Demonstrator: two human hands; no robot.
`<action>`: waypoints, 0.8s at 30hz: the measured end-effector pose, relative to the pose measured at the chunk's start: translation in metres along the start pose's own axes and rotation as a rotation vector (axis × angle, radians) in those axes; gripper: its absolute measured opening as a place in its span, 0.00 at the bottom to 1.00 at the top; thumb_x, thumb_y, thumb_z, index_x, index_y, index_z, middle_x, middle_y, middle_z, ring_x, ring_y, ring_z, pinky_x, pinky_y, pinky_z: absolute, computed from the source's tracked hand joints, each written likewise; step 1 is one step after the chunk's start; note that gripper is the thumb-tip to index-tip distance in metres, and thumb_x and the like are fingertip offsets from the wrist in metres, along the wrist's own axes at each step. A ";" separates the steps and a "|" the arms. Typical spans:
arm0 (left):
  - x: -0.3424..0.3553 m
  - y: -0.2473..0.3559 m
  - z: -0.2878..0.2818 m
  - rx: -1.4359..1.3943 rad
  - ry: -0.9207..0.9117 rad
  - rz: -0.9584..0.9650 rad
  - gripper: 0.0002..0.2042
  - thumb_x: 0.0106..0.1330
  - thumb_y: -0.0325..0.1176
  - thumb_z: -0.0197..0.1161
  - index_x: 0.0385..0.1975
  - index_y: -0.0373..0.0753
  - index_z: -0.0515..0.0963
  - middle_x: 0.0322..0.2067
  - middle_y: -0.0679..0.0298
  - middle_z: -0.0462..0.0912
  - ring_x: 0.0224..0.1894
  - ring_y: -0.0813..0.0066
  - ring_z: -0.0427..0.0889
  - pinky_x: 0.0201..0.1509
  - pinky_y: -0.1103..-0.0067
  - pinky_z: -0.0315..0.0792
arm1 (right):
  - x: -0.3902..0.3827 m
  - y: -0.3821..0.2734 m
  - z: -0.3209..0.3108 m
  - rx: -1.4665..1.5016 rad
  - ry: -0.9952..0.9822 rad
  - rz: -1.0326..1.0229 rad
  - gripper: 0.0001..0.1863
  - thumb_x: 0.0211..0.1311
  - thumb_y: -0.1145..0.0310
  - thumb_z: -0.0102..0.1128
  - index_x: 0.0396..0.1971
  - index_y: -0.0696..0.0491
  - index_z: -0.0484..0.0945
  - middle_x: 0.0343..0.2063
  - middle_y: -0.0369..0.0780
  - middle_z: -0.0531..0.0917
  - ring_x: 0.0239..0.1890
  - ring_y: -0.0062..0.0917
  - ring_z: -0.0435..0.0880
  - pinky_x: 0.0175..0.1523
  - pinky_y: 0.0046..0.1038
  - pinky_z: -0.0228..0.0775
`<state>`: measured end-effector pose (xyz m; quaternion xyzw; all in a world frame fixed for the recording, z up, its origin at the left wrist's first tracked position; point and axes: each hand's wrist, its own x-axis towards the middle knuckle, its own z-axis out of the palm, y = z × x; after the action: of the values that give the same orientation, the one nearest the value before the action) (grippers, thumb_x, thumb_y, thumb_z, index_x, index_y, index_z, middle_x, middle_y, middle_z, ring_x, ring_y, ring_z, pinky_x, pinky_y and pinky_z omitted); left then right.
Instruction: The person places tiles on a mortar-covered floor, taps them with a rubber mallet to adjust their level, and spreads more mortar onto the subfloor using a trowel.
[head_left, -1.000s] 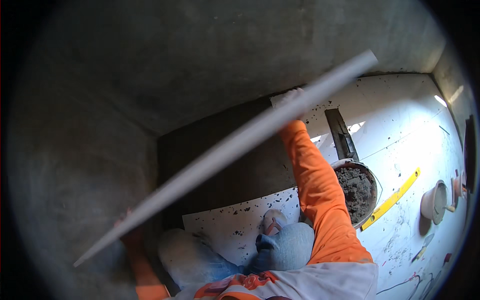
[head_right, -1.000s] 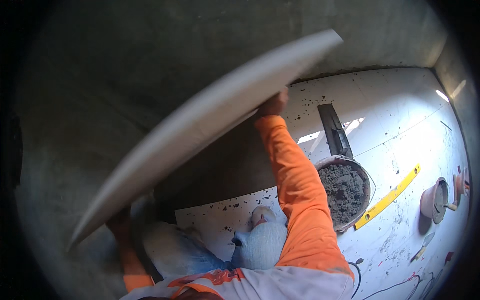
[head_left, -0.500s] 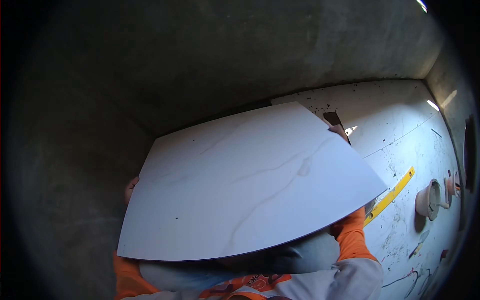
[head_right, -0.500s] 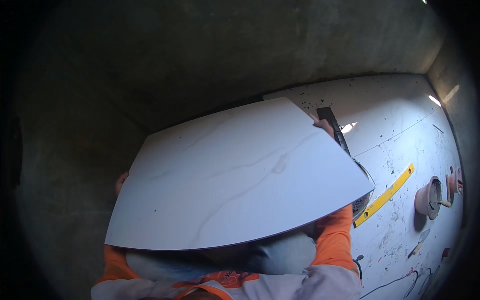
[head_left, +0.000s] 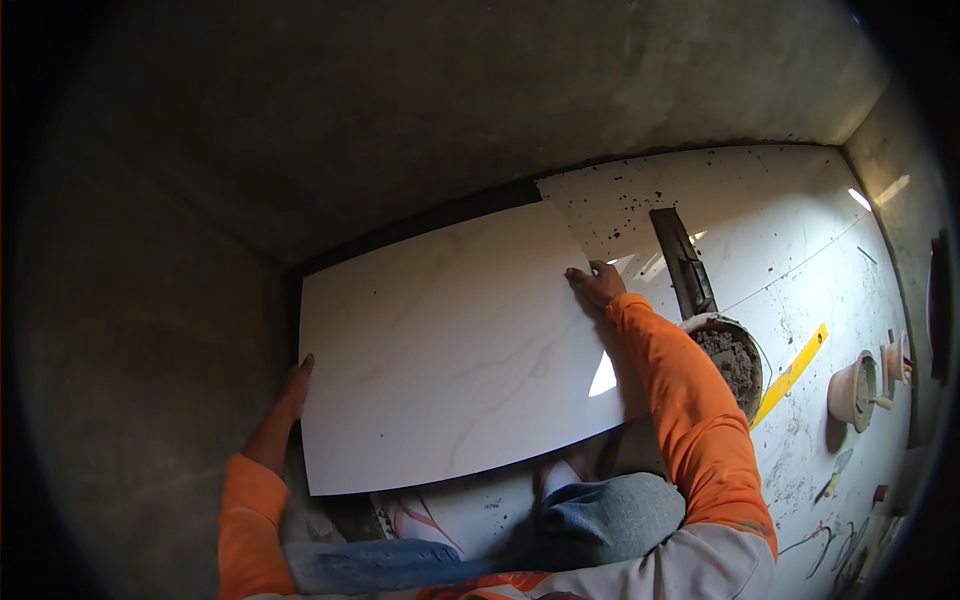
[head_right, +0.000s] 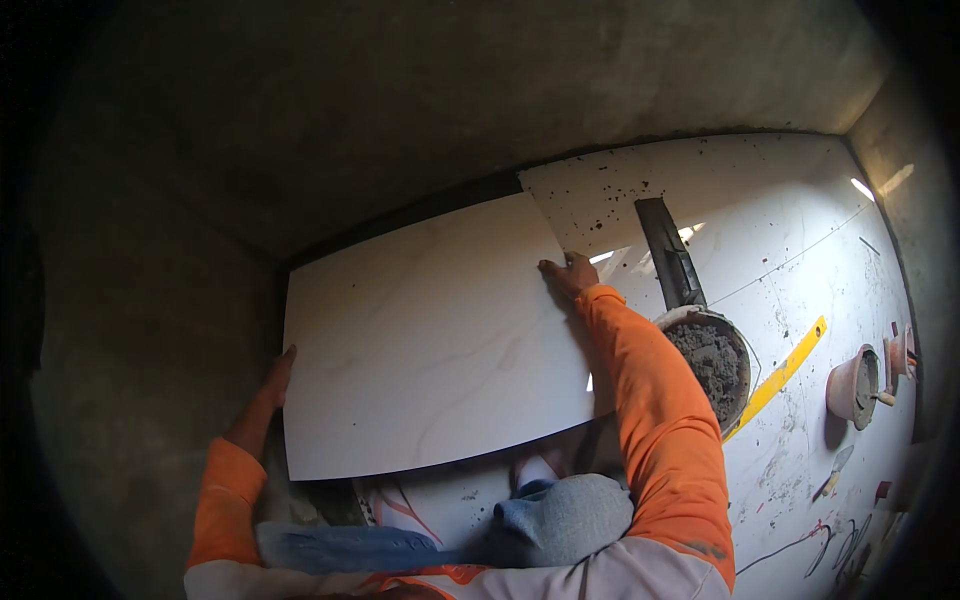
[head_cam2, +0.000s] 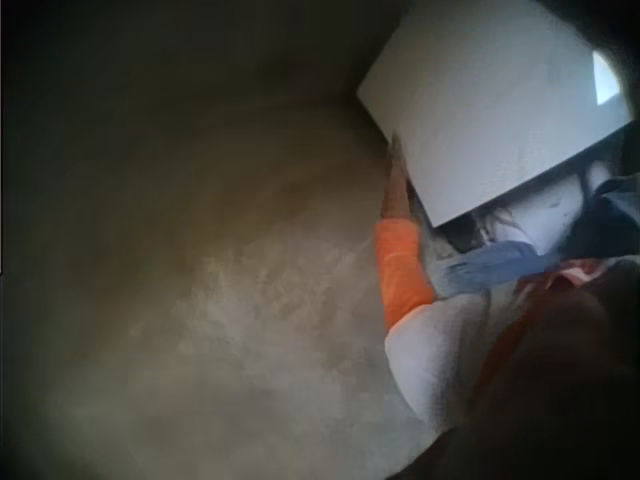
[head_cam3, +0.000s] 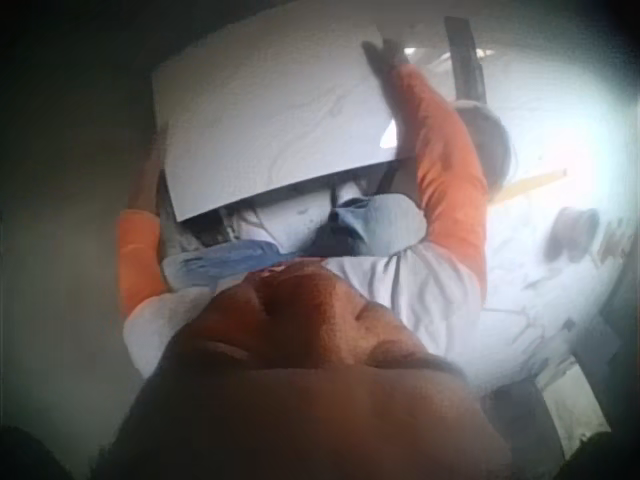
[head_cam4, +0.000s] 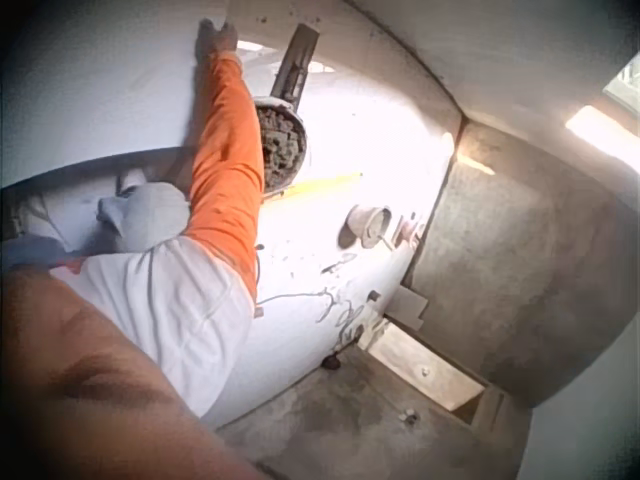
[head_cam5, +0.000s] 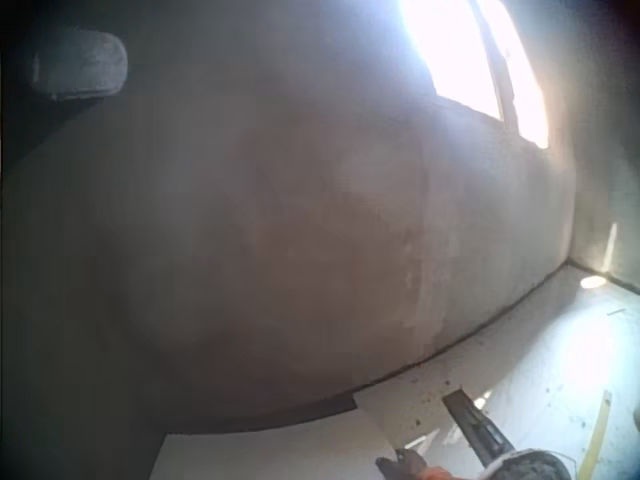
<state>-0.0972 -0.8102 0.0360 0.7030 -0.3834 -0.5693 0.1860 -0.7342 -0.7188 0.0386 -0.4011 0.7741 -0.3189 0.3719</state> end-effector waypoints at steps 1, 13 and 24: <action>0.008 -0.002 0.003 0.000 -0.008 -0.003 0.30 0.67 0.53 0.52 0.57 0.31 0.65 0.52 0.51 0.73 0.54 0.60 0.72 0.57 0.66 0.66 | 0.004 -0.002 0.003 -0.005 0.004 0.006 0.32 0.50 0.50 0.65 0.46 0.64 0.76 0.40 0.52 0.82 0.44 0.39 0.82 0.53 0.31 0.69; 0.064 -0.017 0.028 0.086 0.248 0.136 0.27 0.66 0.55 0.53 0.44 0.31 0.73 0.36 0.64 0.75 0.39 0.74 0.69 0.47 0.75 0.65 | 0.056 0.019 0.052 -0.050 0.177 0.110 0.32 0.50 0.45 0.61 0.48 0.56 0.77 0.44 0.52 0.81 0.48 0.44 0.80 0.54 0.35 0.69; 0.109 -0.013 0.035 0.244 0.352 0.167 0.25 0.66 0.56 0.52 0.30 0.34 0.73 0.21 0.72 0.63 0.25 0.81 0.58 0.29 0.77 0.60 | 0.082 0.021 0.058 -0.040 0.210 0.160 0.32 0.50 0.43 0.61 0.46 0.56 0.79 0.38 0.50 0.83 0.45 0.43 0.82 0.51 0.35 0.71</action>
<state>-0.1200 -0.8777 -0.0550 0.7746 -0.4679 -0.3699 0.2104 -0.7274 -0.7905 -0.0343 -0.3098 0.8444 -0.3129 0.3051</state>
